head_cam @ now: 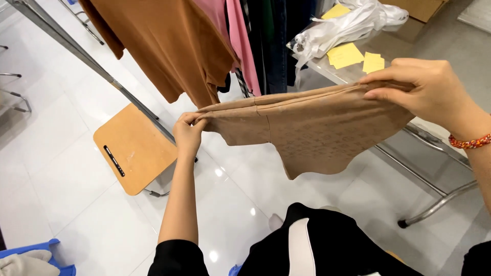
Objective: Taking t-shirts from hangers and folding them neatly on a metal table
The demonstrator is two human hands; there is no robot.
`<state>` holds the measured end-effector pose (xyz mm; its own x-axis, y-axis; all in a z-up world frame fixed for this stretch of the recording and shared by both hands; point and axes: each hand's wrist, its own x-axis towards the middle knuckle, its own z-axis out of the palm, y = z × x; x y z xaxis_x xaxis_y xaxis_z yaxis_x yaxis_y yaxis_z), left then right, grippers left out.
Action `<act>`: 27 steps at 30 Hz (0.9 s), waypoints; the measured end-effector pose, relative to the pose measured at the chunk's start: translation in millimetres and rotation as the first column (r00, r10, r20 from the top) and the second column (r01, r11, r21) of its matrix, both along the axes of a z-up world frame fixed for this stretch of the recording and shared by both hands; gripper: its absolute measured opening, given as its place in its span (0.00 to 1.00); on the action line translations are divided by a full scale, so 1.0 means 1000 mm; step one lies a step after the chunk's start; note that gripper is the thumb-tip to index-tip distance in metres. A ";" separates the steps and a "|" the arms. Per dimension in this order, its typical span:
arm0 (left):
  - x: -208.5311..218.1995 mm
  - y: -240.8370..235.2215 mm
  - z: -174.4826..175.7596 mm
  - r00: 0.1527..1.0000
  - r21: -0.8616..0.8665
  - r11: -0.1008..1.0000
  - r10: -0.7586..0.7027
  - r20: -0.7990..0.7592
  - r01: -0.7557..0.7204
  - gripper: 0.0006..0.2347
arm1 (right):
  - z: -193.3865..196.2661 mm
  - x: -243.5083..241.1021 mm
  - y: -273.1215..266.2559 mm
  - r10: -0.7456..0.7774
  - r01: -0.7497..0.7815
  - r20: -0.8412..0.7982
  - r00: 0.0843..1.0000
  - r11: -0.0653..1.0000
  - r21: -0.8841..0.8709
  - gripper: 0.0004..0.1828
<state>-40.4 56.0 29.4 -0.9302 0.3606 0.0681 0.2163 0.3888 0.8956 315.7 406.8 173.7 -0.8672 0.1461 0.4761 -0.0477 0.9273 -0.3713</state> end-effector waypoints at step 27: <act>0.152 0.224 0.066 0.717 0.108 0.709 -0.688 -0.114 0.697 0.07 | -0.050 0.289 0.092 -0.700 0.715 -0.207 0.684 0.699 -0.003 0.11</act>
